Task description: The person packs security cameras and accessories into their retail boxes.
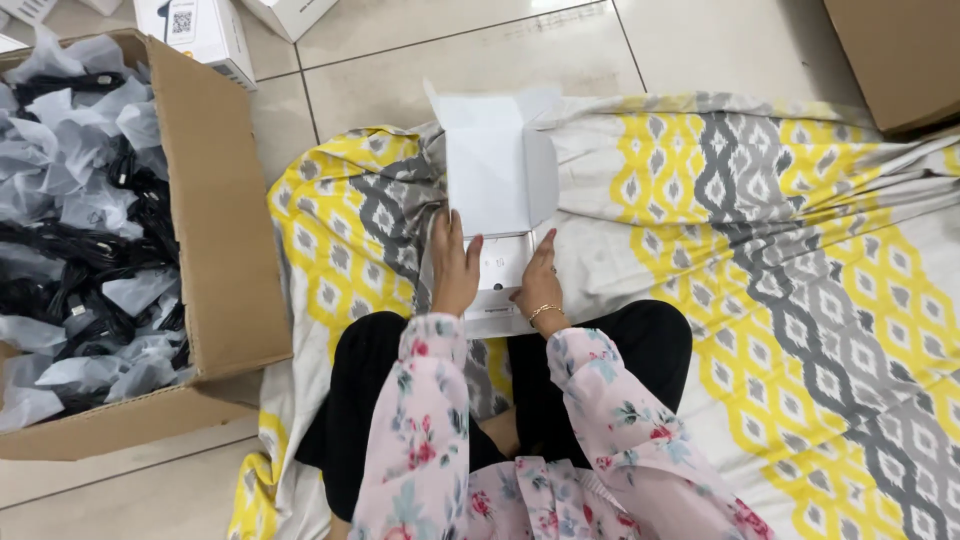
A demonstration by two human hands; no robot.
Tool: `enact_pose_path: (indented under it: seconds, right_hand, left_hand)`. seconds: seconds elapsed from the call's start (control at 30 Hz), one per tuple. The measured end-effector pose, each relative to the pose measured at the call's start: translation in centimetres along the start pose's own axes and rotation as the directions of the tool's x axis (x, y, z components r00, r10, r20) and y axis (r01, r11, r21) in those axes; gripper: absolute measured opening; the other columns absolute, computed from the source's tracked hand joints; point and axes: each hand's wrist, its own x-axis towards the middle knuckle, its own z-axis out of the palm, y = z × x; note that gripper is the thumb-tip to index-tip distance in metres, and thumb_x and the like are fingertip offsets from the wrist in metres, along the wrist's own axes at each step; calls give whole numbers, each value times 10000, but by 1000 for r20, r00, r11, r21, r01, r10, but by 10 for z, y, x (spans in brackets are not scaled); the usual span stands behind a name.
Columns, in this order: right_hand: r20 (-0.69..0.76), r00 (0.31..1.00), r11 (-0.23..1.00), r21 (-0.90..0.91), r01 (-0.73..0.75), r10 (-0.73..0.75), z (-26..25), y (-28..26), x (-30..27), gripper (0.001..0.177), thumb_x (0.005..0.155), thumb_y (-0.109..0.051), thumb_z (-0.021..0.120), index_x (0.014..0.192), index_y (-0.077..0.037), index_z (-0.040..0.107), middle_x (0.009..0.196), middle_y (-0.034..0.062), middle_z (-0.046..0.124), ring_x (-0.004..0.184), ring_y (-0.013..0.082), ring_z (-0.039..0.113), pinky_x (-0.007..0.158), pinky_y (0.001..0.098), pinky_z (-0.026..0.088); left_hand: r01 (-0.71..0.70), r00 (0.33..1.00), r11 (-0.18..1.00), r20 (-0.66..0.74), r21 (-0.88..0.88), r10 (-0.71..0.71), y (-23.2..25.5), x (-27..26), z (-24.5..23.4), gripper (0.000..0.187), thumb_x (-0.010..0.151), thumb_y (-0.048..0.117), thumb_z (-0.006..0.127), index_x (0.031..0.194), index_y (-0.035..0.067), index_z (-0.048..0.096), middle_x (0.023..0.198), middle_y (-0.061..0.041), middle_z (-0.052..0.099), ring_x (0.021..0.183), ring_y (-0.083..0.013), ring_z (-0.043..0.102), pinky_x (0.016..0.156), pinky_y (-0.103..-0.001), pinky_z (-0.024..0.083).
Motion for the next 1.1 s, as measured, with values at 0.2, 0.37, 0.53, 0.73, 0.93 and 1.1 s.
enact_pose_path:
  seconds: [0.2,0.37,0.53,0.73,0.93,1.1]
  right_hand:
    - [49,995,425,902,-82,87,57,75,-23,969,859,-180,828,1559,49,197,1559,188,433,1358,293,540,1025,330,555]
    - [-199,964,625,779,48,175,42,68,-65,408,1011,-171,648,1375,9,616,1243,209,740,1107,332,700,913,331,565]
    - [-299,952,937,346,52,58,90,91,-59,197,943,-125,646,1041,39,695,964,237,740,927,393,698,781,413,538]
    - [-202,978,878,476,44,60,69,86,-12,207,898,-145,632,962,44,692,879,198,738,821,331,733,725,434,567]
    - [395,867,803,383,-456,304,41,66,23,329,1025,-213,603,1174,56,721,1050,211,768,920,423,749,751,500,553]
    - [415,894,359,819,-447,167,-3,126,-8,613,943,-263,568,1522,-148,404,1507,75,525,1344,210,517,1063,409,438]
  left_hand:
    - [59,998,998,-28,38,-58,59,-85,-35,573,1000,126,626,1496,-42,394,1524,-335,393,1339,-521,475,1092,-491,438]
    - [211,966,965,120,154,-230,40,-108,-14,486,969,71,612,1436,8,497,1430,-271,507,1288,-474,536,1082,-481,461]
    - [318,916,930,192,185,-352,43,-99,-23,404,885,-11,615,1288,3,607,1198,-242,633,1126,-441,606,958,-482,507]
    - [266,954,960,120,89,-276,43,-47,-27,470,813,-25,668,1277,-49,594,1216,-305,599,1141,-499,559,952,-518,476]
    - [217,975,976,43,-11,-217,45,-33,-32,561,727,-41,730,1263,-109,577,1237,-378,556,1158,-566,503,943,-560,438]
    - [323,942,943,-72,-80,-328,0,-99,-36,443,915,69,578,1357,35,583,1390,-218,596,1295,-363,562,1122,-409,449]
